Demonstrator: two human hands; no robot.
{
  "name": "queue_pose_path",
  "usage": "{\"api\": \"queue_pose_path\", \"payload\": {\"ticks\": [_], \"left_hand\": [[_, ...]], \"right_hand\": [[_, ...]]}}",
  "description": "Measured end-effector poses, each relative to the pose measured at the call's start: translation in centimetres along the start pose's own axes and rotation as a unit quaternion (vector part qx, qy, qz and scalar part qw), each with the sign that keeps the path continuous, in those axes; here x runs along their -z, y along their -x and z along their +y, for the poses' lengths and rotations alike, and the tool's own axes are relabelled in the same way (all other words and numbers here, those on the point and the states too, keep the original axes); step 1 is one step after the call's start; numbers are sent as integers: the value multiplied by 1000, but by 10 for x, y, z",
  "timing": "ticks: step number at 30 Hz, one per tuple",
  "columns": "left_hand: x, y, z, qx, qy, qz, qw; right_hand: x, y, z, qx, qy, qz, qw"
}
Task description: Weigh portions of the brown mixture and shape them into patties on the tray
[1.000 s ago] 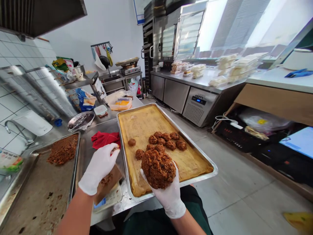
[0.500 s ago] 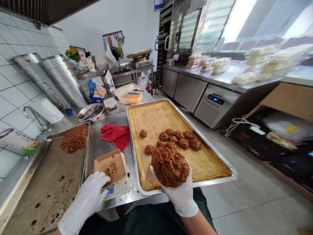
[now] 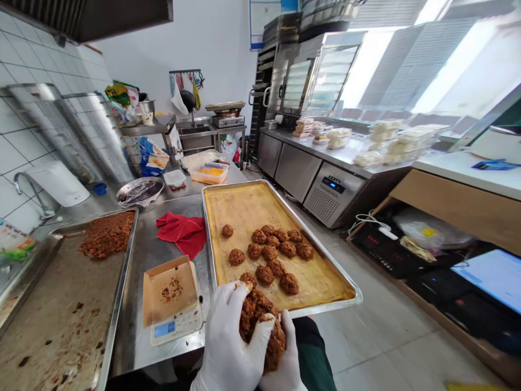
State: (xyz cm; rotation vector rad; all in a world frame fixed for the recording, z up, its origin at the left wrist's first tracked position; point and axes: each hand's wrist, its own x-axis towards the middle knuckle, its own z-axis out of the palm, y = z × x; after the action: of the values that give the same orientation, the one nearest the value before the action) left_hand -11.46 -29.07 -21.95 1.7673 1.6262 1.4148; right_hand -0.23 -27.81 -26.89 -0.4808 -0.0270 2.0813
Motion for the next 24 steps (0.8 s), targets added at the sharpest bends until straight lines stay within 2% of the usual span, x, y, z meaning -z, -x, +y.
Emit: {"api": "queue_pose_path", "payload": {"ticks": [2, 5, 9, 14, 20, 24], "left_hand": [[1, 6, -5, -2, -23, 1, 1000], [12, 13, -11, -10, -53, -12, 998], [29, 19, -14, -64, -111, -48, 991], [41, 23, -17, -113, -184, -51, 975], [50, 28, -28, -138, -185, -44, 972], [58, 34, -26, -184, -109, -60, 975]], "right_hand": [[-2, 6, 6, 17, -4, 0, 1000], [-4, 11, 11, 4, 2, -2, 1000], [0, 12, 16, -35, 6, 8, 999], [0, 12, 24, -55, 12, 6, 998], [1, 13, 39, -84, 18, 23, 996], [4, 16, 34, -117, 43, 6, 992]]}}
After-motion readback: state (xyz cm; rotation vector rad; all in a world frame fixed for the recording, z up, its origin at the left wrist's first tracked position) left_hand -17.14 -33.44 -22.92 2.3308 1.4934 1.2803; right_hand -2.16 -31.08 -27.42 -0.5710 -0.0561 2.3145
